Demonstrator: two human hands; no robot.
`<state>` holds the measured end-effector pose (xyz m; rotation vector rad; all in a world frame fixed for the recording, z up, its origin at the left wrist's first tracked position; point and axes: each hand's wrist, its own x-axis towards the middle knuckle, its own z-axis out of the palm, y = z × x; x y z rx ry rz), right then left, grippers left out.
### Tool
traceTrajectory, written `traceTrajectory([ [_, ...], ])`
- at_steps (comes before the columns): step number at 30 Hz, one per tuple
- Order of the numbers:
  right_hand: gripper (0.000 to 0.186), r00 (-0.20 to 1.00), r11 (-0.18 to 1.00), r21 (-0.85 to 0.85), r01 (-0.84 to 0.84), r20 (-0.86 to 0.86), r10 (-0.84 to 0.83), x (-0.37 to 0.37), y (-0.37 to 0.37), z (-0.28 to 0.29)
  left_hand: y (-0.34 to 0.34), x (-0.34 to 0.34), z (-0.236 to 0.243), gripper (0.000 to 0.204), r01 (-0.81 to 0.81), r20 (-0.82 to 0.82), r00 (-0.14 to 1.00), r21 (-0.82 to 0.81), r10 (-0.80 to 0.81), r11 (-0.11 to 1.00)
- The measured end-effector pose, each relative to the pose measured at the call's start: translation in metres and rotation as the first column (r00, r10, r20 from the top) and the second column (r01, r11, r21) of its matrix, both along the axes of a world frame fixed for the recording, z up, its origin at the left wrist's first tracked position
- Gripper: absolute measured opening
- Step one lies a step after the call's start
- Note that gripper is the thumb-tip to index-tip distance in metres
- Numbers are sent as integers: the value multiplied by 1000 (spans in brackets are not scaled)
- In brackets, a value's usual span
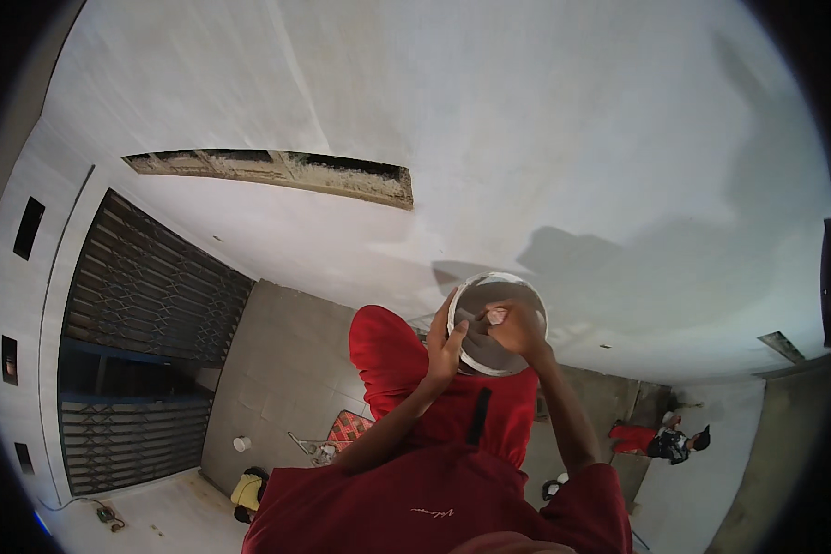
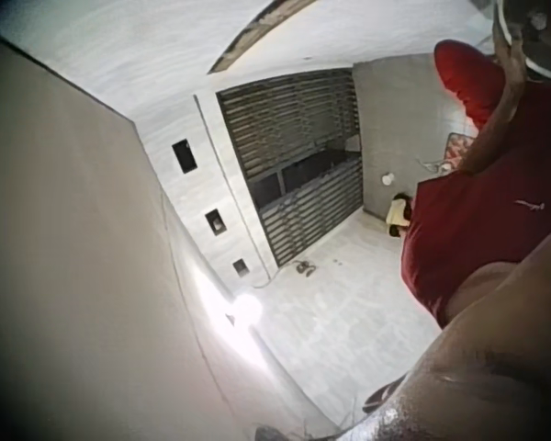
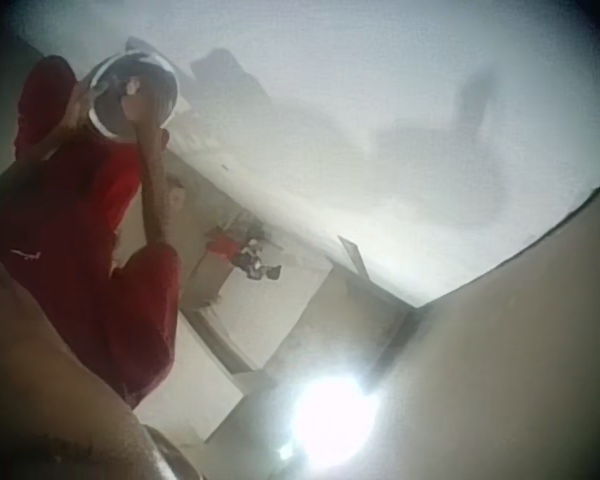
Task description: Painting a ceiling using a paintbrush and a bucket of white paint.
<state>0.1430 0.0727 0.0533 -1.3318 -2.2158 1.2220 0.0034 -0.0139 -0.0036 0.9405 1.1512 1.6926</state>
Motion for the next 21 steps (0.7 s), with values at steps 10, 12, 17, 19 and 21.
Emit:
traceTrajectory([
  [10,16,808,915,-261,308,-435,-397,92,-16,68,-1,6,-10,54,4,133,991,-1,-4,1000],
  [12,16,685,843,-371,389,-496,-534,107,-16,65,3,6,-19,54,-28,-7,1000,2,28,1000],
  [17,27,346,741,-601,299,-655,-671,117,-12,12,7,2,-2,55,-4,111,994,10,3,1000],
  [19,24,185,746,-658,102,-725,-664,114,-18,3,6,3,-1,55,1,118,993,19,-3,1000],
  [21,24,131,719,-690,80,-708,-694,114,-18,-2,7,6,2,56,-1,84,996,-7,2,1000],
])
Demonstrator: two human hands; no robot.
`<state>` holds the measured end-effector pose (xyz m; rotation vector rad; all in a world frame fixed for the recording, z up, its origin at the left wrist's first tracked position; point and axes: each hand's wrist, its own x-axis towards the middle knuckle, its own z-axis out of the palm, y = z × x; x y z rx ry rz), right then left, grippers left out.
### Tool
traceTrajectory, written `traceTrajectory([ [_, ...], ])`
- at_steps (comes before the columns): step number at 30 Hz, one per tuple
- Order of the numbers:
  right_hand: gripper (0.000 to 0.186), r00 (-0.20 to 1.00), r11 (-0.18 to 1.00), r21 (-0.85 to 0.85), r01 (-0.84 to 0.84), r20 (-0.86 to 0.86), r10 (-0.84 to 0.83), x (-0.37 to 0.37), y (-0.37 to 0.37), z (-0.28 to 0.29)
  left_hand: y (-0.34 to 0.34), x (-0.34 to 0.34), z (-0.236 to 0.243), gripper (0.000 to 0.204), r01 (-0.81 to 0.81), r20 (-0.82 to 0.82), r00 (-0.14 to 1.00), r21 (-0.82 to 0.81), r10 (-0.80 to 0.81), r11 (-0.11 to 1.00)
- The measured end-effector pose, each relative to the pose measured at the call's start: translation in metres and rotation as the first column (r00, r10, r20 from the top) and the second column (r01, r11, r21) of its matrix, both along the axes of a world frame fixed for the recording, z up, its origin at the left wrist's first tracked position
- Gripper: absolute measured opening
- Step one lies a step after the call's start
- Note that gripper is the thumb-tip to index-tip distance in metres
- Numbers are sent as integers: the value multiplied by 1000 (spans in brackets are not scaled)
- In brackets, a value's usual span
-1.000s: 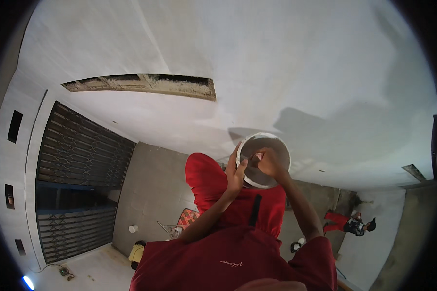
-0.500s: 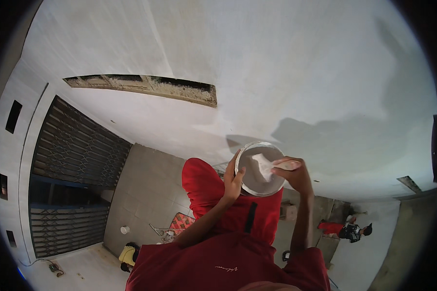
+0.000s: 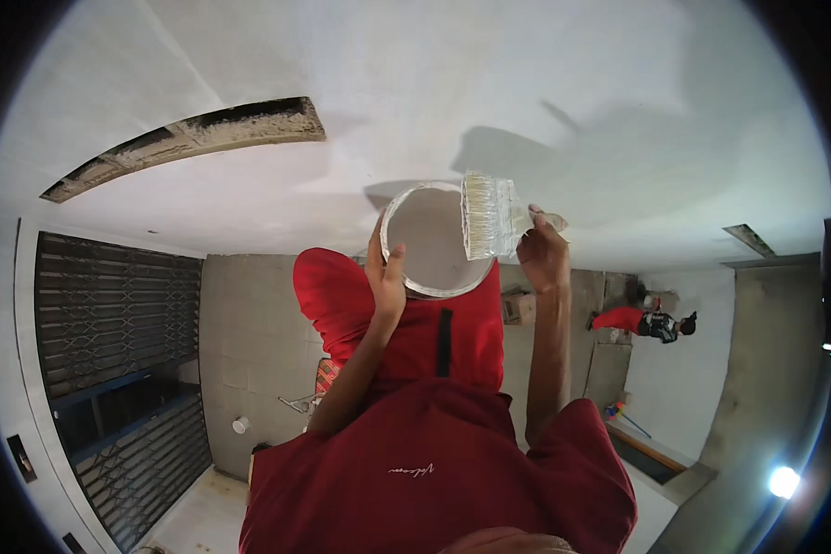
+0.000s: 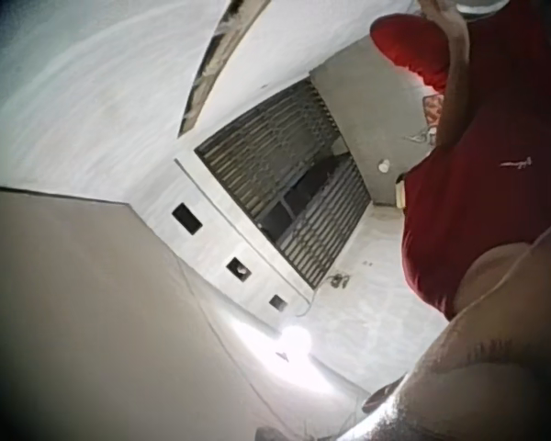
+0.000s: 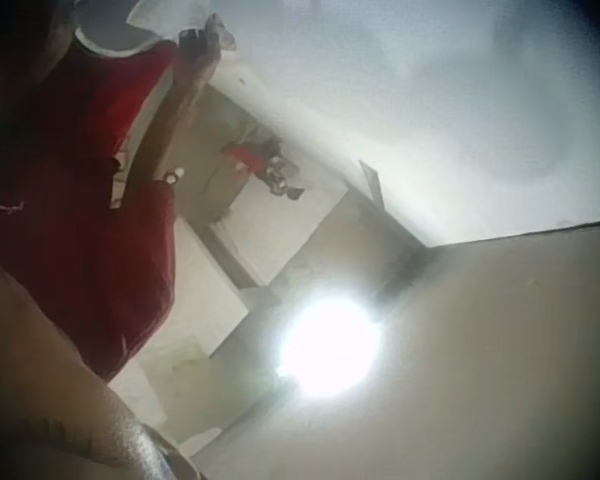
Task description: Painting a ceiling using a paintbrush and a bucket of white paint.
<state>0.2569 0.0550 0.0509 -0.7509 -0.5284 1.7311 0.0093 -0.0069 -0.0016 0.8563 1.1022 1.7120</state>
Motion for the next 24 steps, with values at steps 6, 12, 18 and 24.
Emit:
traceTrajectory([
  [6,23,975,1000,-20,-23,-223,18,-23,-4,9,-3,0,-1,55,-21,-22,1000,-6,21,1000],
  [12,27,945,995,100,-27,-321,58,-29,-2,-8,-7,-4,-15,55,-72,-80,994,-12,71,997],
  [18,24,927,982,151,-111,-340,157,-27,0,-5,-7,-2,-13,54,-46,-48,998,43,48,998],
  [24,18,876,938,309,-156,-395,276,-38,19,0,-7,-5,-9,55,-57,-54,997,33,58,998],
])
